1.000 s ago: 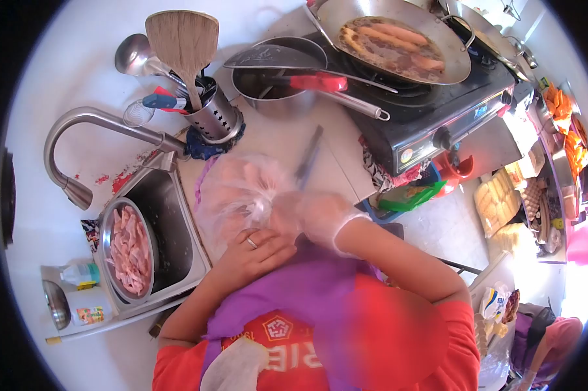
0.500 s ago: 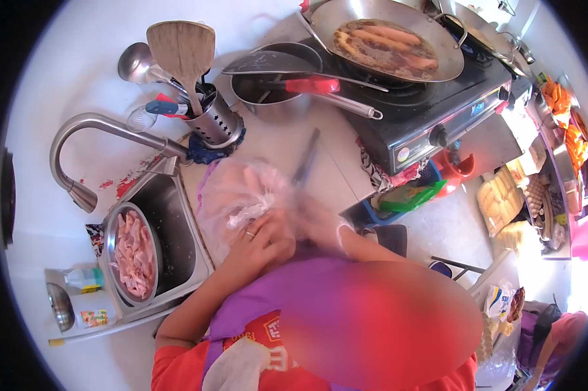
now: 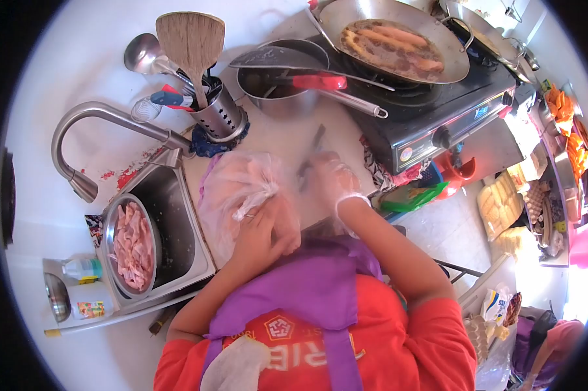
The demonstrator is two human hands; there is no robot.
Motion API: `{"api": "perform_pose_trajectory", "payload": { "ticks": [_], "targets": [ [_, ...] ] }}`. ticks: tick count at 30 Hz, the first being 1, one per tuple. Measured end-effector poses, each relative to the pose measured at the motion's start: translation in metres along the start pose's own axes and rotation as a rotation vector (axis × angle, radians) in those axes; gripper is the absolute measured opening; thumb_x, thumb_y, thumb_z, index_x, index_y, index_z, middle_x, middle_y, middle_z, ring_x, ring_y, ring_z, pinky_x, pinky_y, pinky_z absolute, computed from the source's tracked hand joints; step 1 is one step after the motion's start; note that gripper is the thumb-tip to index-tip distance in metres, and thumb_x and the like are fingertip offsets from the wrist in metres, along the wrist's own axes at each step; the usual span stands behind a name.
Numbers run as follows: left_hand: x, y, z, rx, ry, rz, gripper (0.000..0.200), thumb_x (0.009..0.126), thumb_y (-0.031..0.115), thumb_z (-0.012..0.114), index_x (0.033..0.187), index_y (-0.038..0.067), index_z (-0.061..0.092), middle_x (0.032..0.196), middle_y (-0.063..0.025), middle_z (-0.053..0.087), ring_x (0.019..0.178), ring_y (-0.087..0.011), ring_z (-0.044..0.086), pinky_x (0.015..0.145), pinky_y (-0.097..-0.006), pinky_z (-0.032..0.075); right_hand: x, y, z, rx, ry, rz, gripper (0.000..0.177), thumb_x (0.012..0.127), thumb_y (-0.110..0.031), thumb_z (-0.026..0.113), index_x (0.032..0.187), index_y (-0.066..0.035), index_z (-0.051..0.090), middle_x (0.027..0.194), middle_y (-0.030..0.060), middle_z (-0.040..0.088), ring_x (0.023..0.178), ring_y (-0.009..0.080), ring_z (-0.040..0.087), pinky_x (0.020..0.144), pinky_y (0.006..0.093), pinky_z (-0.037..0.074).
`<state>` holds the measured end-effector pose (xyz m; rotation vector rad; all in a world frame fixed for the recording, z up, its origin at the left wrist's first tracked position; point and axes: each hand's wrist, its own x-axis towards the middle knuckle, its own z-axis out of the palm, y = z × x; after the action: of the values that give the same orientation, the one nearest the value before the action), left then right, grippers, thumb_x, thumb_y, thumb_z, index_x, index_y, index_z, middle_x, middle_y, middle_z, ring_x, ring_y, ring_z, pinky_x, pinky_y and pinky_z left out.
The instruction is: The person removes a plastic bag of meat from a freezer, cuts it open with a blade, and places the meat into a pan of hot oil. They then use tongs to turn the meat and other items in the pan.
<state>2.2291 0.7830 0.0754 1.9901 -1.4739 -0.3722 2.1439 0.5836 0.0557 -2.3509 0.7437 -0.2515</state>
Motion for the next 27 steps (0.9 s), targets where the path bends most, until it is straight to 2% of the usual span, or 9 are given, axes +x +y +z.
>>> {"api": "perform_pose_trajectory", "payload": {
  "ticks": [2, 4, 8, 11, 14, 19, 22, 25, 27],
  "targets": [
    [0.000, -0.001, 0.001, 0.018, -0.033, 0.065, 0.053, 0.081, 0.023, 0.068, 0.125, -0.002, 0.053, 0.128, -0.0194, 0.056, 0.119, -0.0409, 0.050, 0.104, -0.0491, 0.036, 0.012, 0.006, 0.008, -0.038, -0.043, 0.098, 0.042, 0.091, -0.025, 0.059, 0.130, -0.011, 0.055, 0.130, 0.0221, 0.050, 0.117, 0.0397, 0.053, 0.096, 0.0455, 0.046],
    [-0.003, -0.008, 0.001, 0.073, -0.109, 0.234, 0.044, 0.081, 0.022, 0.069, 0.119, 0.002, 0.059, 0.126, -0.0168, 0.057, 0.119, -0.0386, 0.051, 0.105, -0.0493, 0.036, 0.017, 0.004, 0.018, -0.105, -0.036, 0.066, 0.043, 0.090, -0.026, 0.060, 0.130, -0.011, 0.055, 0.136, 0.0220, 0.046, 0.121, 0.0392, 0.050, 0.100, 0.0439, 0.044],
    [-0.009, 0.001, -0.003, 0.154, -0.150, 0.334, 0.036, 0.078, 0.020, 0.071, 0.112, 0.009, 0.064, 0.124, -0.0124, 0.057, 0.124, -0.0351, 0.048, 0.105, -0.0523, 0.035, 0.028, -0.003, 0.024, -0.100, -0.040, 0.106, 0.049, 0.087, -0.028, 0.063, 0.131, -0.010, 0.054, 0.144, 0.0214, 0.039, 0.128, 0.0380, 0.045, 0.105, 0.0419, 0.042],
    [-0.013, 0.005, -0.004, 0.241, -0.130, 0.305, 0.043, 0.075, 0.019, 0.071, 0.117, 0.012, 0.063, 0.125, -0.0105, 0.055, 0.126, -0.0338, 0.046, 0.105, -0.0540, 0.035, 0.039, 0.019, 0.066, 0.008, 0.397, 0.012, 0.053, 0.085, -0.025, 0.064, 0.134, -0.009, 0.051, 0.138, 0.0221, 0.047, 0.126, 0.0373, 0.048, 0.105, 0.0410, 0.041],
    [-0.014, -0.004, 0.008, 0.317, -0.065, 0.286, 0.050, 0.073, 0.017, 0.071, 0.122, 0.014, 0.061, 0.127, -0.0095, 0.053, 0.127, -0.0328, 0.045, 0.105, -0.0536, 0.035, 0.034, 0.019, 0.043, 0.174, 0.110, 0.289, 0.055, 0.084, -0.021, 0.062, 0.136, -0.009, 0.047, 0.124, 0.0221, 0.058, 0.118, 0.0357, 0.055, 0.100, 0.0401, 0.044],
    [-0.017, -0.005, 0.011, 0.318, -0.032, 0.291, 0.052, 0.074, 0.015, 0.069, 0.125, 0.015, 0.058, 0.128, -0.0090, 0.052, 0.125, -0.0325, 0.046, 0.104, -0.0528, 0.036, -0.036, 0.003, -0.022, 0.391, 0.021, 0.183, 0.051, 0.086, -0.017, 0.058, 0.135, -0.009, 0.046, 0.110, 0.0211, 0.062, 0.103, 0.0348, 0.061, 0.088, 0.0394, 0.048],
    [-0.016, 0.001, 0.008, 0.382, 0.045, 0.312, 0.038, 0.081, 0.021, 0.062, 0.118, 0.014, 0.061, 0.124, -0.0038, 0.055, 0.120, -0.0238, 0.053, 0.085, -0.0425, 0.044, -0.089, 0.001, -0.043, 0.116, 0.050, -0.047, 0.050, 0.086, -0.015, 0.059, 0.134, -0.008, 0.047, 0.110, 0.0211, 0.061, 0.102, 0.0366, 0.060, 0.088, 0.0408, 0.049],
    [-0.019, -0.005, 0.016, 0.368, 0.004, 0.311, 0.050, 0.074, 0.017, 0.070, 0.122, 0.010, 0.059, 0.127, -0.0112, 0.053, 0.124, -0.0336, 0.046, 0.101, -0.0511, 0.038, -0.120, -0.004, -0.051, 0.020, -0.054, -0.119, 0.049, 0.087, -0.014, 0.060, 0.133, -0.007, 0.046, 0.110, 0.0217, 0.060, 0.100, 0.0395, 0.060, 0.087, 0.0438, 0.049],
    [-0.017, -0.004, 0.018, 0.284, -0.020, 0.257, 0.048, 0.075, 0.020, 0.071, 0.119, 0.007, 0.059, 0.127, -0.0124, 0.053, 0.124, -0.0334, 0.047, 0.102, -0.0485, 0.038, -0.128, -0.010, -0.052, -0.003, -0.110, -0.111, 0.046, 0.088, -0.017, 0.059, 0.131, -0.007, 0.046, 0.107, 0.0230, 0.060, 0.095, 0.0420, 0.060, 0.084, 0.0470, 0.050]
  ]
}}
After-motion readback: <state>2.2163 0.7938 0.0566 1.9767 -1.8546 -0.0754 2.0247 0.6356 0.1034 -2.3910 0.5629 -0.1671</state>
